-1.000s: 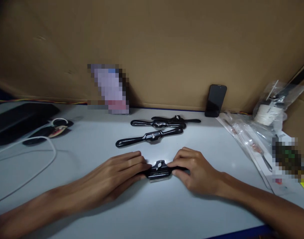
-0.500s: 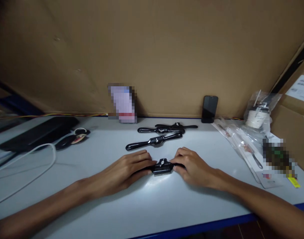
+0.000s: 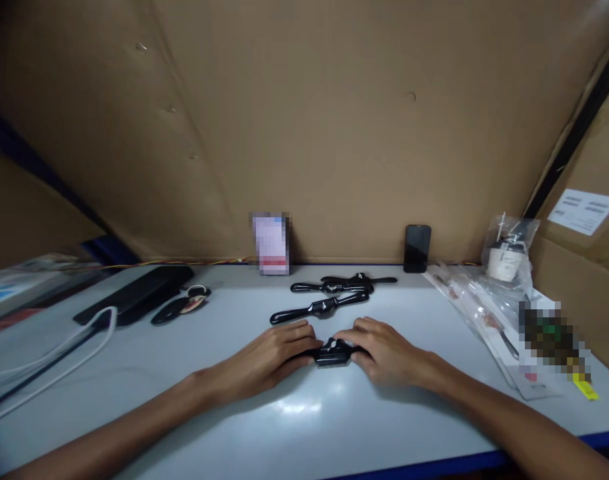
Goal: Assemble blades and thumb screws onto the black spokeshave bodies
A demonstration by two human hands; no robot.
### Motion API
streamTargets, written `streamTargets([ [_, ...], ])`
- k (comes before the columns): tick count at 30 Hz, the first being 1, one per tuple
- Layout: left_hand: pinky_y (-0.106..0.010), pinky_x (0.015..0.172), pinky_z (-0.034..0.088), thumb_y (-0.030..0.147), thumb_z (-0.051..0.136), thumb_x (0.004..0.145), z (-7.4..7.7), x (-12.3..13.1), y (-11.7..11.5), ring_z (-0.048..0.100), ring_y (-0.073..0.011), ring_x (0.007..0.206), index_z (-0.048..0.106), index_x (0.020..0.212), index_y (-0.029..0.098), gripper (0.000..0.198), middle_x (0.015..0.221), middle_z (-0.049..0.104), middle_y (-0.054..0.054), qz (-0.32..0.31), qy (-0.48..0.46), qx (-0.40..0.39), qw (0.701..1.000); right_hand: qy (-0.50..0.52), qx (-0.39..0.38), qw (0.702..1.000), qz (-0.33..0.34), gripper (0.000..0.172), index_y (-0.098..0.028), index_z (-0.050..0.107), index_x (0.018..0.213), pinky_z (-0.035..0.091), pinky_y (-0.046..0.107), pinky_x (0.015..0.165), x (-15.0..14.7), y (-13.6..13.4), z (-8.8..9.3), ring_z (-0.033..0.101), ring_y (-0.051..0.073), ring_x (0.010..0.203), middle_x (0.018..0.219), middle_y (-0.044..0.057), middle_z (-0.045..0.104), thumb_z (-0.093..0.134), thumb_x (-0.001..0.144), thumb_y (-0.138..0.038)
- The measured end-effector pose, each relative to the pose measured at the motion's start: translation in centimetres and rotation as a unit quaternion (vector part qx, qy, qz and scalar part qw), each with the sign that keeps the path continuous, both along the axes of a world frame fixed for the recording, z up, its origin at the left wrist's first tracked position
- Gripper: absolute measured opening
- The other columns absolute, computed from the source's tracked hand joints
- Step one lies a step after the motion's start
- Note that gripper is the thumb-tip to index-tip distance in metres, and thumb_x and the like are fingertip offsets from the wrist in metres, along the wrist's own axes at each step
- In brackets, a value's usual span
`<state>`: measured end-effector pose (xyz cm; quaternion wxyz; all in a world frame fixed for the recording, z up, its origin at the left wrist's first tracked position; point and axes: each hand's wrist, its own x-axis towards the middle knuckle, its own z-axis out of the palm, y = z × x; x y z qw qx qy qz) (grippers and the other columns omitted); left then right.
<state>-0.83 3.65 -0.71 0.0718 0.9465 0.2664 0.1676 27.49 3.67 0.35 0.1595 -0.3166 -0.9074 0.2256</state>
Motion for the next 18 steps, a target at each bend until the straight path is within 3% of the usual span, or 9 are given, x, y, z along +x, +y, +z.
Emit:
streamTargets([
  [5, -0.036, 0.075, 0.055, 0.021, 0.049, 0.111, -0.3, -0.1, -0.1, 0.065, -0.0226, 0.084, 0.068, 0.114, 0.019, 0.020, 0.097, 0.068, -0.005, 0.001, -0.003, -0.004, 1.000, 0.024, 0.004, 1.000, 0.006, 0.049, -0.023, 0.067, 0.143, 0.054, 0.039, 0.092, 0.1, 0.2, -0.6, 0.063, 0.022, 0.098, 0.111, 0.009, 0.067, 0.059, 0.098, -0.008],
  [7, -0.038, 0.079, 0.058, 0.023, 0.051, 0.110, -0.4, -0.3, 0.0, 0.066, -0.0237, 0.088, 0.067, 0.121, 0.021, 0.020, 0.102, 0.069, -0.006, 0.006, -0.009, -0.002, 1.000, 0.032, 0.015, 0.999, 0.001, 0.048, -0.025, 0.069, 0.141, 0.055, 0.038, 0.090, 0.0, 0.3, -1.0, 0.065, 0.021, 0.098, 0.110, 0.008, 0.069, 0.061, 0.096, -0.008],
  [9, -0.046, 0.090, 0.059, 0.026, 0.055, 0.108, -0.5, -0.4, 0.1, 0.066, -0.0292, 0.107, 0.058, 0.143, 0.022, 0.036, 0.121, 0.068, -0.012, 0.014, -0.021, 0.008, 1.000, 0.050, 0.027, 0.998, -0.016, 0.046, -0.025, 0.070, 0.140, 0.057, 0.034, 0.086, 0.1, 0.8, -1.3, 0.068, 0.019, 0.092, 0.104, 0.006, 0.072, 0.065, 0.096, -0.012],
  [11, -0.058, 0.104, 0.055, 0.031, 0.057, 0.107, -0.4, -0.3, 0.0, 0.057, -0.0367, 0.132, 0.037, 0.162, 0.025, 0.059, 0.149, 0.056, -0.018, 0.013, -0.028, 0.021, 0.999, 0.069, 0.048, 0.995, -0.056, 0.040, -0.024, 0.069, 0.141, 0.059, 0.034, 0.087, 0.6, 1.9, -1.7, 0.070, 0.019, 0.091, 0.103, 0.005, 0.075, 0.064, 0.101, -0.021],
  [13, -0.065, 0.113, 0.047, 0.036, 0.060, 0.107, -0.2, 0.2, -0.3, 0.045, -0.0406, 0.147, 0.028, 0.168, 0.031, 0.069, 0.166, 0.040, -0.019, -0.007, -0.022, 0.031, 0.999, 0.078, 0.084, 0.987, -0.114, 0.040, -0.021, 0.064, 0.146, 0.057, 0.044, 0.099, 1.4, 3.6, -2.1, 0.070, 0.024, 0.108, 0.119, 0.011, 0.075, 0.052, 0.109, -0.030],
  [15, -0.067, 0.118, 0.043, 0.044, 0.064, 0.105, 0.0, 1.0, -0.7, 0.040, -0.0418, 0.153, 0.036, 0.165, 0.034, 0.067, 0.170, 0.037, -0.017, -0.033, -0.005, 0.039, 0.999, 0.071, 0.124, 0.978, -0.154, 0.045, -0.020, 0.061, 0.150, 0.046, 0.058, 0.115, 2.3, 5.6, -2.7, 0.059, 0.032, 0.133, 0.140, 0.016, 0.068, 0.052, 0.109, -0.037],
  [18, -0.066, 0.122, 0.039, 0.050, 0.067, 0.103, 0.1, 2.0, -1.0, 0.041, -0.0423, 0.154, 0.056, 0.153, 0.030, 0.055, 0.167, 0.045, -0.018, -0.039, 0.018, 0.053, 0.998, 0.045, 0.156, 0.972, -0.172, 0.055, -0.018, 0.056, 0.154, 0.036, 0.063, 0.123, 3.3, 8.4, -3.9, 0.045, 0.037, 0.150, 0.159, 0.020, 0.054, 0.050, 0.106, -0.045],
])
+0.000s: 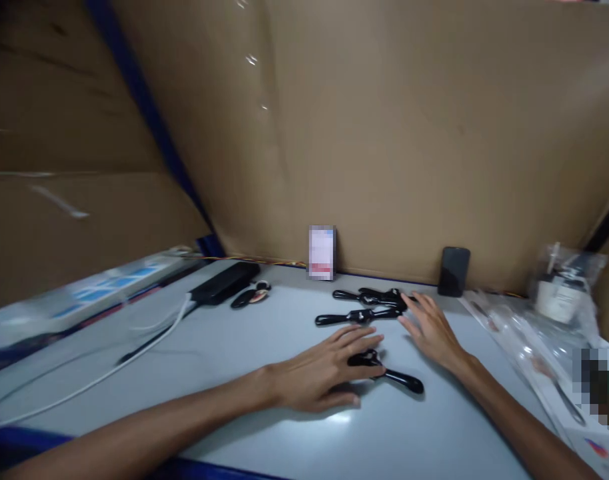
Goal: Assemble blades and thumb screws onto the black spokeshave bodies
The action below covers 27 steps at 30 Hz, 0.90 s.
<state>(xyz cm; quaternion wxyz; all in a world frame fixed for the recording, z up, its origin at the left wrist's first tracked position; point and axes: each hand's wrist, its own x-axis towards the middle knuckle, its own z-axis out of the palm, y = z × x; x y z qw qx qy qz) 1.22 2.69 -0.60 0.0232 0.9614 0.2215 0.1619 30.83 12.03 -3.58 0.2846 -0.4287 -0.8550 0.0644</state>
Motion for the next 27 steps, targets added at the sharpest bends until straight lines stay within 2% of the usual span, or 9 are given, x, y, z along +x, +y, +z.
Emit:
streamTargets([
  [2, -0.062, 0.126, 0.035, 0.055, 0.067, 0.102, 0.0, 0.2, 0.3, 0.041, -0.0404, 0.155, 0.066, 0.143, 0.026, 0.051, 0.165, 0.046, -0.019, 0.012, 0.005, 0.013, 1.000, -0.019, 0.007, 1.000, 0.000, 0.058, -0.017, 0.056, 0.154, 0.036, 0.061, 0.124, 0.4, 1.4, -0.9, 0.042, 0.038, 0.154, 0.162, 0.020, 0.051, 0.046, 0.106, -0.047],
  [6, -0.055, 0.133, 0.023, 0.053, 0.070, 0.100, 0.2, -0.7, 1.8, 0.036, -0.0375, 0.158, 0.077, 0.118, 0.019, 0.039, 0.165, 0.045, -0.019, 0.054, 0.010, 0.034, 0.998, -0.051, 0.022, 0.998, -0.012, 0.054, -0.013, 0.067, 0.138, 0.043, 0.057, 0.120, 1.2, 3.1, -1.8, 0.054, 0.039, 0.143, 0.149, 0.022, 0.063, 0.045, 0.103, -0.048],
  [7, -0.056, 0.133, 0.021, 0.049, 0.073, 0.099, 0.2, -1.1, 2.3, 0.034, -0.0382, 0.158, 0.075, 0.123, 0.017, 0.040, 0.166, 0.044, -0.021, 0.071, 0.008, 0.035, 0.997, -0.057, 0.027, 0.998, -0.022, 0.050, -0.015, 0.070, 0.132, 0.046, 0.055, 0.117, 1.4, 3.2, -1.7, 0.060, 0.038, 0.136, 0.140, 0.021, 0.068, 0.043, 0.104, -0.046],
  [9, -0.059, 0.132, 0.021, 0.047, 0.077, 0.095, 0.0, -1.9, 3.2, 0.031, -0.0410, 0.159, 0.062, 0.143, 0.012, 0.062, 0.168, 0.038, -0.026, 0.110, 0.002, 0.033, 0.993, -0.075, 0.035, 0.996, -0.045, 0.040, -0.018, 0.073, 0.119, 0.052, 0.052, 0.107, 1.8, 3.2, -1.4, 0.067, 0.037, 0.121, 0.123, 0.019, 0.075, 0.044, 0.103, -0.040],
  [12, -0.066, 0.128, 0.025, 0.051, 0.074, 0.098, -0.7, -3.0, 4.7, 0.030, -0.0429, 0.158, 0.043, 0.160, 0.016, 0.078, 0.170, 0.035, -0.023, 0.164, -0.008, 0.023, 0.986, -0.112, 0.045, 0.990, -0.070, 0.029, -0.019, 0.074, 0.110, 0.052, 0.047, 0.099, 2.0, 2.8, -0.9, 0.067, 0.035, 0.112, 0.113, 0.016, 0.075, 0.048, 0.098, -0.025],
  [15, -0.068, 0.121, 0.037, 0.049, 0.070, 0.102, -1.5, -3.6, 5.8, 0.044, -0.0402, 0.149, 0.050, 0.155, 0.024, 0.062, 0.166, 0.042, -0.015, 0.202, -0.014, 0.014, 0.979, -0.145, 0.044, 0.984, -0.088, 0.031, -0.018, 0.073, 0.111, 0.049, 0.043, 0.099, 2.0, 2.3, -0.4, 0.065, 0.035, 0.115, 0.113, 0.016, 0.075, 0.051, 0.090, -0.013],
  [21, -0.060, 0.112, 0.050, 0.041, 0.070, 0.104, -1.9, -3.6, 6.6, 0.058, -0.0348, 0.135, 0.058, 0.146, 0.022, 0.047, 0.155, 0.054, -0.014, 0.239, -0.026, 0.011, 0.971, -0.195, 0.003, 0.975, -0.106, 0.038, -0.018, 0.074, 0.101, 0.046, 0.036, 0.088, 3.9, 1.7, 1.5, 0.069, 0.031, 0.105, 0.101, 0.013, 0.077, 0.054, 0.076, 0.003],
  [24, -0.059, 0.110, 0.053, 0.040, 0.069, 0.104, -1.9, -3.3, 6.9, 0.060, -0.0336, 0.132, 0.060, 0.144, 0.021, 0.045, 0.152, 0.056, -0.013, 0.251, -0.031, 0.007, 0.968, -0.202, -0.028, 0.972, -0.114, 0.028, -0.015, 0.075, 0.106, 0.050, 0.038, 0.088, 5.3, 1.7, 2.5, 0.073, 0.029, 0.102, 0.100, 0.012, 0.078, 0.062, 0.086, -0.002],
  [27, -0.058, 0.109, 0.053, 0.040, 0.070, 0.104, -2.2, -2.5, 7.2, 0.061, -0.0331, 0.131, 0.060, 0.143, 0.021, 0.044, 0.150, 0.057, -0.013, 0.247, -0.025, 0.000, 0.969, -0.194, -0.048, 0.974, -0.103, 0.017, -0.015, 0.073, 0.113, 0.056, 0.044, 0.095, 5.5, 1.6, 2.5, 0.072, 0.025, 0.103, 0.109, 0.008, 0.076, 0.071, 0.099, -0.026],
])
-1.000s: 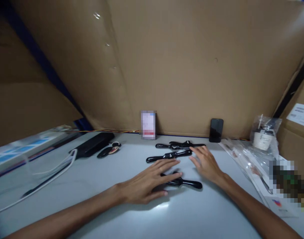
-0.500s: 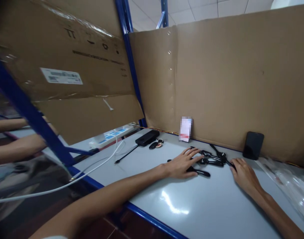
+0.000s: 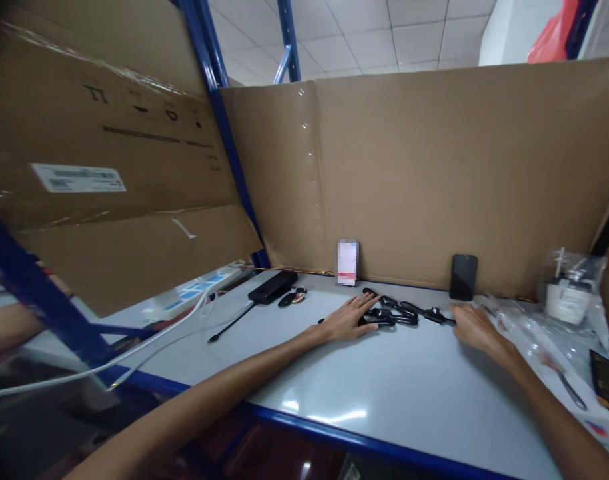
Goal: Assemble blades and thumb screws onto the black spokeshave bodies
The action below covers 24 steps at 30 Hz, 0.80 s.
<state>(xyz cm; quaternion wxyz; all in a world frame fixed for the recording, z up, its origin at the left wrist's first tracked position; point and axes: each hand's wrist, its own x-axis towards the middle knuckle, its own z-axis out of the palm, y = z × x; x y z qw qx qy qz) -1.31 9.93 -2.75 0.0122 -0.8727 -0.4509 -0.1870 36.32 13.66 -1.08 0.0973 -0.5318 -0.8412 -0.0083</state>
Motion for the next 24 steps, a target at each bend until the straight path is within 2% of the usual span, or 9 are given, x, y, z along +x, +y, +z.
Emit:
streamTargets([
  [4, -0.055, 0.105, 0.056, 0.039, 0.069, 0.104, -0.5, 2.0, 0.6, 0.064, -0.0315, 0.126, 0.062, 0.140, 0.020, 0.042, 0.146, 0.060, -0.013, -0.003, 0.004, -0.001, 1.000, 0.038, 0.012, 0.999, 0.019, 0.033, -0.019, 0.066, 0.133, 0.054, 0.052, 0.107, -2.0, -0.4, -1.4, 0.066, 0.028, 0.126, 0.141, 0.011, 0.066, 0.069, 0.104, -0.034],
  [7, -0.055, 0.105, 0.056, 0.039, 0.069, 0.105, -0.9, 3.8, 1.3, 0.064, -0.0311, 0.126, 0.062, 0.140, 0.020, 0.041, 0.146, 0.060, -0.013, -0.002, 0.002, 0.001, 1.000, 0.065, 0.035, 0.997, 0.009, 0.037, -0.020, 0.063, 0.139, 0.053, 0.056, 0.110, -3.7, -0.9, -2.4, 0.063, 0.031, 0.131, 0.147, 0.012, 0.062, 0.066, 0.106, -0.036],
  [10, -0.057, 0.107, 0.054, 0.039, 0.070, 0.104, -1.2, 5.5, 2.3, 0.062, -0.0325, 0.129, 0.061, 0.142, 0.020, 0.043, 0.149, 0.058, -0.013, -0.009, 0.001, 0.000, 1.000, 0.083, 0.050, 0.995, -0.005, 0.038, -0.020, 0.063, 0.139, 0.054, 0.056, 0.109, -4.4, -1.0, -2.8, 0.063, 0.031, 0.130, 0.147, 0.012, 0.061, 0.068, 0.105, -0.036],
  [16, -0.058, 0.108, 0.054, 0.039, 0.070, 0.104, -1.2, 7.6, 4.9, 0.061, -0.0331, 0.130, 0.060, 0.143, 0.020, 0.044, 0.150, 0.057, -0.013, -0.030, -0.007, 0.002, 1.000, 0.094, 0.047, 0.994, -0.033, 0.036, -0.018, 0.065, 0.135, 0.059, 0.051, 0.100, -4.3, -0.6, -2.2, 0.068, 0.028, 0.119, 0.138, 0.011, 0.066, 0.069, 0.105, -0.037],
  [24, -0.055, 0.104, 0.057, 0.039, 0.070, 0.104, -1.2, 7.4, 7.7, 0.065, -0.0311, 0.124, 0.062, 0.140, 0.020, 0.041, 0.145, 0.061, -0.013, -0.034, -0.003, -0.006, 0.999, 0.061, -0.002, 0.995, -0.076, 0.036, -0.018, 0.065, 0.134, 0.060, 0.049, 0.098, -2.5, -0.7, 0.3, 0.069, 0.027, 0.117, 0.136, 0.011, 0.066, 0.070, 0.104, -0.037],
])
